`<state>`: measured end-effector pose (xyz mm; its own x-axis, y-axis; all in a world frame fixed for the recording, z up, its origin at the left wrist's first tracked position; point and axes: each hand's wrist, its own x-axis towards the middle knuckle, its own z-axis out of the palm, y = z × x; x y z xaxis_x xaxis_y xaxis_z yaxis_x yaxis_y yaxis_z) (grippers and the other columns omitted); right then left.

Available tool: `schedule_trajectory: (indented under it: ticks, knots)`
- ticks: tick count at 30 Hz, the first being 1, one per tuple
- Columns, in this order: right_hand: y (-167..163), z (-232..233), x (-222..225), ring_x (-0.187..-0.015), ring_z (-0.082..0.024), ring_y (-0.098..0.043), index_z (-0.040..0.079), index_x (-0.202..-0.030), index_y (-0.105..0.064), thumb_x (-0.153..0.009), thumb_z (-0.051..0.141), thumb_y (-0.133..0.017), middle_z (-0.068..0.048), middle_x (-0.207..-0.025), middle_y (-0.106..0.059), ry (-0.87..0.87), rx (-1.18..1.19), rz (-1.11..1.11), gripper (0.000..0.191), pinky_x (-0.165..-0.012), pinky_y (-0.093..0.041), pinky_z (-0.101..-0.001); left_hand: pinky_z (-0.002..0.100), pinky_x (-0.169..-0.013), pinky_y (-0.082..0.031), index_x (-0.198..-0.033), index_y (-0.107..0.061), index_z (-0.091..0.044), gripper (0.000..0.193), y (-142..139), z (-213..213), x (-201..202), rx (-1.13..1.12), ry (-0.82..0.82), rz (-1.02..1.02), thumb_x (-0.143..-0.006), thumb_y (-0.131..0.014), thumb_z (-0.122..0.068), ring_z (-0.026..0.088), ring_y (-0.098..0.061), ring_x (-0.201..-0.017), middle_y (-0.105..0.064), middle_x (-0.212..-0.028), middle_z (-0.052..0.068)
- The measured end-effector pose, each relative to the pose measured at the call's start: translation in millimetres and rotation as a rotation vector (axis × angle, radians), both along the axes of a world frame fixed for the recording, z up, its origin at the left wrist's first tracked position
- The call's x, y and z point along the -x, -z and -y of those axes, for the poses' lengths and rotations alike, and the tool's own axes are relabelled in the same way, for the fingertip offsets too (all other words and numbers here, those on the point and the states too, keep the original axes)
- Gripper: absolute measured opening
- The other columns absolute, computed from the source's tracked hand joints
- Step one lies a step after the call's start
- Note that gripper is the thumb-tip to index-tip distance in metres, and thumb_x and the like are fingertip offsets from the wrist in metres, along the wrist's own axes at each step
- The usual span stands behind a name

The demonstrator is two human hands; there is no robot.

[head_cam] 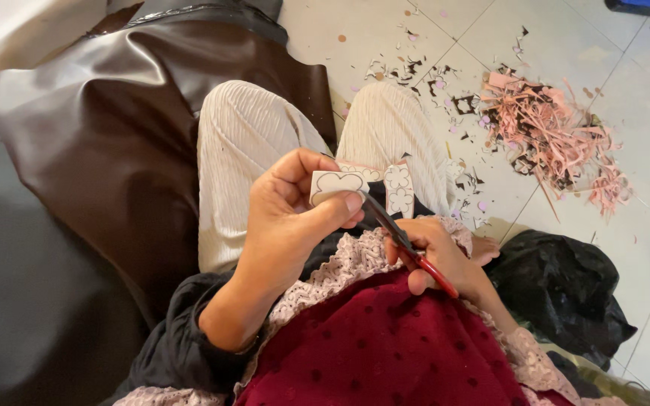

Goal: The person sits on the floor and uses red-handled scissors to cut a small white paper shape with a cloud-like outline. The person holds the paper in the left hand and cuts along the edges with the right hand, producing small scraps that fall onto the floor.

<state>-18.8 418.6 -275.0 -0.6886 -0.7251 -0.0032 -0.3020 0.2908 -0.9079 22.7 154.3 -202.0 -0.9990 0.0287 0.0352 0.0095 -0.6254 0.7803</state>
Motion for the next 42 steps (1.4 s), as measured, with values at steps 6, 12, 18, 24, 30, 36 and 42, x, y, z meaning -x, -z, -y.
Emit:
schedule_trajectory:
  ticks: [6, 12, 18, 24, 30, 36, 42]
  knots:
    - [10, 0, -2, -0.047, -0.004, -0.056, 0.005, -0.102, -0.066, -0.062, 0.098, -0.053, 0.005, -0.067, -0.065, 0.018, 0.070, -0.031, 0.103, -0.044, -0.044, -0.0220, 0.026, -0.073, -0.061, -0.110, -0.066, 0.005, 0.020, -3, 6, -2, 0.044, -0.010, 0.012, -0.091, -0.073, 0.005, 0.012, -0.071, -0.079, -0.074, -0.095, 0.012]
    - [12, -1, -3, -0.048, -0.005, -0.055, 0.004, -0.109, -0.064, -0.063, 0.097, -0.054, 0.004, -0.072, -0.066, 0.002, 0.075, -0.013, 0.104, -0.044, -0.044, -0.0220, 0.025, -0.075, -0.062, -0.107, -0.067, 0.006, 0.018, -5, 1, -4, 0.043, -0.050, 0.014, -0.091, -0.074, 0.004, 0.011, -0.071, -0.081, -0.075, -0.097, 0.011]
    - [16, -3, -7, -0.056, -0.006, -0.056, 0.004, -0.106, -0.065, -0.065, 0.098, -0.052, 0.003, -0.076, -0.067, 0.045, 0.053, -0.027, 0.103, -0.050, -0.045, -0.0223, 0.023, -0.073, -0.060, -0.111, -0.066, 0.004, 0.020, -1, -6, -5, -0.029, -0.044, -0.006, -0.092, -0.074, 0.004, 0.010, -0.070, -0.079, -0.075, -0.096, 0.010]
    - [18, -6, -7, -0.056, -0.007, -0.056, 0.005, -0.087, -0.064, -0.063, 0.099, -0.051, 0.003, -0.071, -0.063, 0.055, 0.019, -0.026, 0.098, -0.052, -0.045, -0.0236, 0.024, -0.073, -0.060, -0.111, -0.067, 0.005, 0.020, 1, -6, -5, -0.019, -0.052, -0.001, -0.092, -0.074, 0.005, 0.010, -0.070, -0.078, -0.074, -0.095, 0.010]
    - [-1, -2, -8, -0.053, -0.011, -0.053, 0.005, -0.080, -0.059, -0.057, 0.099, -0.052, 0.003, -0.061, -0.055, 0.065, 0.011, 0.033, 0.097, -0.050, -0.042, -0.0274, 0.023, -0.070, -0.060, -0.108, -0.069, 0.007, 0.019, -5, 0, -6, 0.064, -0.014, 0.015, -0.091, -0.075, 0.003, 0.010, -0.071, -0.077, -0.075, -0.093, 0.010]
    - [-24, -2, -6, -0.055, -0.011, -0.045, 0.011, -0.062, -0.044, -0.057, 0.101, -0.047, 0.005, -0.059, -0.043, 0.040, -0.076, -0.062, 0.090, -0.052, -0.033, -0.0290, 0.022, -0.065, -0.060, -0.101, -0.072, 0.007, 0.017, -13, 7, -4, 0.187, 0.029, 0.045, -0.086, -0.077, 0.001, 0.009, -0.070, -0.071, -0.075, -0.086, 0.008]
    - [-24, -9, -1, -0.059, -0.012, -0.042, 0.010, -0.062, -0.044, -0.060, 0.097, -0.054, 0.003, -0.060, -0.042, 0.002, -0.053, -0.053, 0.087, -0.053, -0.032, -0.0298, 0.021, -0.063, -0.058, -0.095, -0.071, 0.007, 0.014, -17, 12, -1, 0.256, 0.077, 0.018, -0.086, -0.078, -0.001, 0.008, -0.069, -0.069, -0.074, -0.081, 0.008]
